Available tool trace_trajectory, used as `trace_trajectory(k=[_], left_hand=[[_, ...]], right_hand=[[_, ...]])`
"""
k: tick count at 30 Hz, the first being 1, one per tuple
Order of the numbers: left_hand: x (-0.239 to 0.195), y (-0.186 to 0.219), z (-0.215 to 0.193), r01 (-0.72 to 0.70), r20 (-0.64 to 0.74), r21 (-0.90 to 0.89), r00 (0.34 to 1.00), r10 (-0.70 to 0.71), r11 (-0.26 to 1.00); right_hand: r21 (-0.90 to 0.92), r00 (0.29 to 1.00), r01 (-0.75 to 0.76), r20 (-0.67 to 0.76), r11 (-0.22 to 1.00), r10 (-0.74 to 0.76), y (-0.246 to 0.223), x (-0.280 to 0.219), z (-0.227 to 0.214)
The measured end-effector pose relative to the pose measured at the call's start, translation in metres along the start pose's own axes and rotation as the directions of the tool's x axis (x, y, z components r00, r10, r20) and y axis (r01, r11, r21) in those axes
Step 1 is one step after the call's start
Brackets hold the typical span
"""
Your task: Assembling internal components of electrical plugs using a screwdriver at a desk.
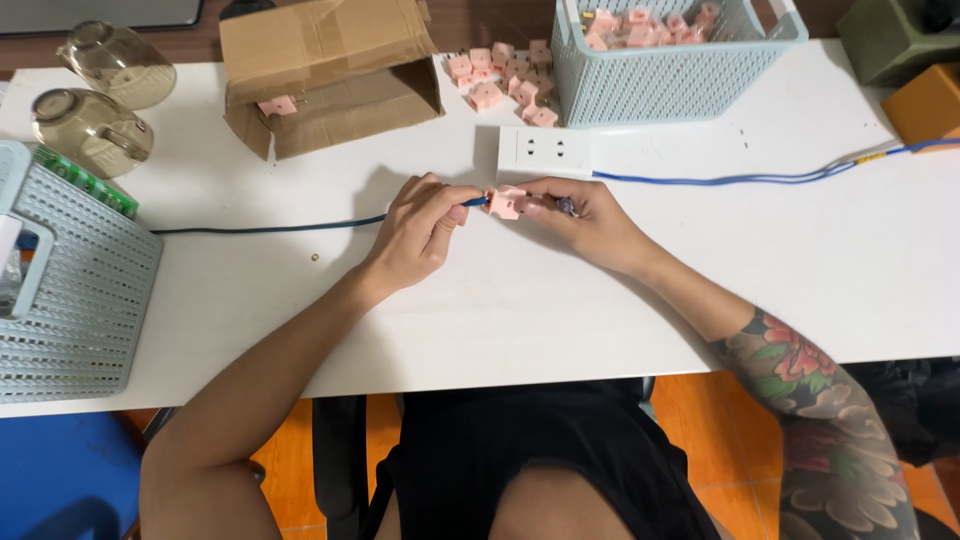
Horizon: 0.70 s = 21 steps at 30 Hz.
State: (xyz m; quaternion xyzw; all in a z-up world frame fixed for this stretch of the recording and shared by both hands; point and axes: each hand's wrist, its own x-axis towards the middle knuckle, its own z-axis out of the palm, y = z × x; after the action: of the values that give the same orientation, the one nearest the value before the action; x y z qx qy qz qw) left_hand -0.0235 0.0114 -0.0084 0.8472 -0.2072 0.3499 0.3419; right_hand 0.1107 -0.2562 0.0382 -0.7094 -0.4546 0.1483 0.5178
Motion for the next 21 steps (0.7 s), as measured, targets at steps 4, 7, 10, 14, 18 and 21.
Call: trace_trajectory(k=[4, 7, 10, 14, 18, 21], left_hand=[[0.0, -0.005, 0.002, -0.001, 0.071, 0.025, 0.997, -0.001, 1.0], [-0.003, -0.009, 0.001, -0.003, 0.135, 0.126, 0.991, -0.014, 0.992], [-0.007, -0.01, 0.004, -0.014, 0.189, 0.249, 0.981, -0.035, 0.968], [0.007, 0.01, -0.001, 0.03, 0.199, 0.24, 0.977, -0.079, 0.97], [0.008, 0.014, 0.018, 0.074, 0.171, 0.137, 0.98, -0.097, 0.988], [0.006, 0.018, 0.022, 0.169, 0.254, 0.039, 0.952, -0.173, 0.985]], right_hand=[[0.084, 0.997, -0.078, 0.008, 0.993, 0.077, 0.01, 0.008, 0.002], [0.035, 0.994, -0.097, -0.039, 0.995, 0.098, 0.02, 0.005, 0.004], [-0.167, 0.996, -0.033, -0.09, 0.985, 0.018, 0.014, 0.002, 0.001], [-0.352, 0.986, 0.133, -0.048, 0.927, -0.16, 0.021, 0.003, 0.0], [-0.391, 0.961, 0.246, -0.018, 0.887, -0.275, 0.004, 0.004, 0.008], [-0.411, 0.956, 0.279, 0.037, 0.868, -0.29, -0.005, 0.001, 0.008]])
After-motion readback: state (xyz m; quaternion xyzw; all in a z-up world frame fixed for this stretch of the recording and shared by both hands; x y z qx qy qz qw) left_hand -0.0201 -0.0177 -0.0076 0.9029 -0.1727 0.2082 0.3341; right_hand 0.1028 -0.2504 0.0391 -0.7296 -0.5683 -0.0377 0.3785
